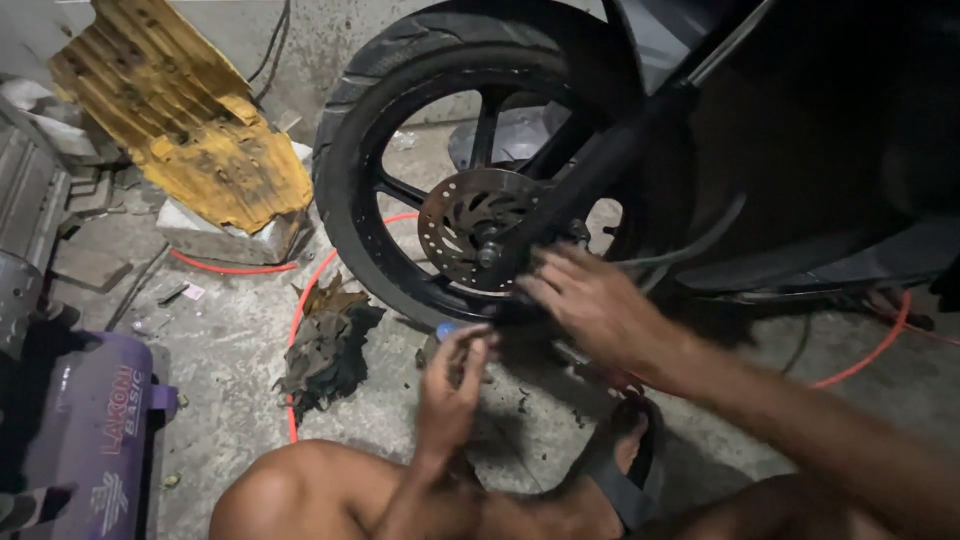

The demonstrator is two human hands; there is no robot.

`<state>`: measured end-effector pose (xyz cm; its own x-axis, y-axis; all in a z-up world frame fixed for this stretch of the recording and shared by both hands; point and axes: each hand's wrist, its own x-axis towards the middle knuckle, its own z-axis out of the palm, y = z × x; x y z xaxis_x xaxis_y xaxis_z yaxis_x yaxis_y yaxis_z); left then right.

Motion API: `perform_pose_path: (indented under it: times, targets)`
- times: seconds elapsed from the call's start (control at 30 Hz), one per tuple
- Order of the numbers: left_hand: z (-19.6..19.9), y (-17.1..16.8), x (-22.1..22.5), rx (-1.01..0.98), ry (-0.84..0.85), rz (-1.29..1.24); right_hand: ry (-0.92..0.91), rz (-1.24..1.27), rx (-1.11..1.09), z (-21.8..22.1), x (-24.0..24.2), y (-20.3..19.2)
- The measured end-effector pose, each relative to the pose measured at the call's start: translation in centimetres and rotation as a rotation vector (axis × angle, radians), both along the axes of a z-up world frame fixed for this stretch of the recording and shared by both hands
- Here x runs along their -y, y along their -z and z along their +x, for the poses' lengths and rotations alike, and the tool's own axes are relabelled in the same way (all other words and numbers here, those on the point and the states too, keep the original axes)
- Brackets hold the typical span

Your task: Repairing the front disc brake assembly of a motorcycle, including manipulating the caliper and brake pads.

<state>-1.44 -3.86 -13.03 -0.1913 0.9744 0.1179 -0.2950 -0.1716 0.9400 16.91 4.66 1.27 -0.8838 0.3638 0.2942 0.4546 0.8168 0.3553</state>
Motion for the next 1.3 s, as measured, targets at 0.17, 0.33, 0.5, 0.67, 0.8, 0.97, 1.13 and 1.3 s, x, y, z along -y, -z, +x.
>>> perform_pose_path:
  times: [0.17, 0.33, 0.5, 0.67, 0.8, 0.97, 1.13, 1.3]
  targets:
    - [2.6, -1.2, 1.0, -0.197, 0.204, 0.195, 0.149, -0.720, -0.661, 1.1, 5.7, 5.9]
    - [3.4, -1.1, 1.5, -0.232, 0.040, -0.027, 0.939, -1.015, -0.969, 2.3, 8.3, 8.3]
    - [2.9, -2.5, 0.2, -0.327, 0.026, 0.064, 0.820, -1.171, -1.035, 4.8, 7.3, 11.1]
    - [3.1, -3.6, -1.4, -0.310, 0.008, 0.057, 0.688, -1.140, -1.562, 2.6, 7.2, 6.2]
    - [3.3, -0.2, -1.1, -0.052, 0.043, -0.023, 0.554, -0.345, -1.414, 0.1, 4.3, 2.5]
    - [3.4, 1.2, 1.3, -0.101, 0.027, -0.104, 0.499, -0.168, -1.103, -2.6, 1.9, 5.0]
    - [3.7, 1.2, 0.9, -0.126, 0.037, -0.007, 0.565, -0.156, -1.233, -2.6, 2.3, 3.1]
    - [3.7, 1.1, 0.9, -0.082, 0.012, 0.001, 0.494, -0.059, -1.105, -1.8, 0.9, 3.9]
